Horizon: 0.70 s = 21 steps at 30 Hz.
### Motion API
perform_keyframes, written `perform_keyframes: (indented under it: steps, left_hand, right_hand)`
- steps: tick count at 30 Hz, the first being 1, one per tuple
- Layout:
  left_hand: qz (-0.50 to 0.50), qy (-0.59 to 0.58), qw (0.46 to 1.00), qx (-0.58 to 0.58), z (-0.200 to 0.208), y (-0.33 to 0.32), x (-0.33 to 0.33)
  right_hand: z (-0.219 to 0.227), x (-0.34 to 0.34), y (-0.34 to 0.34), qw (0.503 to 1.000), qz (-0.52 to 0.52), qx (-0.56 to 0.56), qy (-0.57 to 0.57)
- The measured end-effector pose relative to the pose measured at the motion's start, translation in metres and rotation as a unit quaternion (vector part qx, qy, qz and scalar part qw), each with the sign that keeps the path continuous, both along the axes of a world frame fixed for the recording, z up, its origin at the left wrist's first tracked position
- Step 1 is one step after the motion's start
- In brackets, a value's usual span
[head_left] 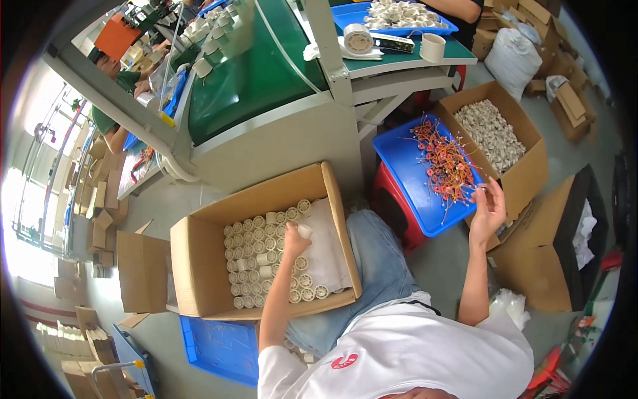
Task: The person assembles small electronic components by hand, inserting wires into plastic housings.
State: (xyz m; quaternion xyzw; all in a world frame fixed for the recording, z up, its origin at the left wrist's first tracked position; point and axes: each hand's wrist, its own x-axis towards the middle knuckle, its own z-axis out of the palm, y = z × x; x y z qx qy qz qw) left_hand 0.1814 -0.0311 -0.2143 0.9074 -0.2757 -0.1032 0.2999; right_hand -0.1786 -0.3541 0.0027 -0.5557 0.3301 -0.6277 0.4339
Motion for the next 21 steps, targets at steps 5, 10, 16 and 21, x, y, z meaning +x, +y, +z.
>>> perform_keyframes:
  steps: [5,10,16,21]
  left_hand:
    - [0.030,0.231,0.964,-0.130,0.165,-0.006,-0.084]
    - [-0.134,-0.006,0.948,-0.289,0.228,-0.026,-0.184]
    - [-0.198,-0.115,0.951,-0.207,0.237,-0.011,-0.193]
    - [-0.153,-0.051,0.964,-0.213,0.233,0.017,-0.206]
  right_hand:
    - [-0.004,0.029,0.048,0.989,0.132,0.052,0.046]
    - [-0.015,0.060,0.115,0.886,0.395,0.242,-0.010]
    - [-0.002,0.066,0.143,0.772,0.551,0.318,-0.025]
    - [-0.006,0.069,0.150,0.786,0.553,0.276,0.027]
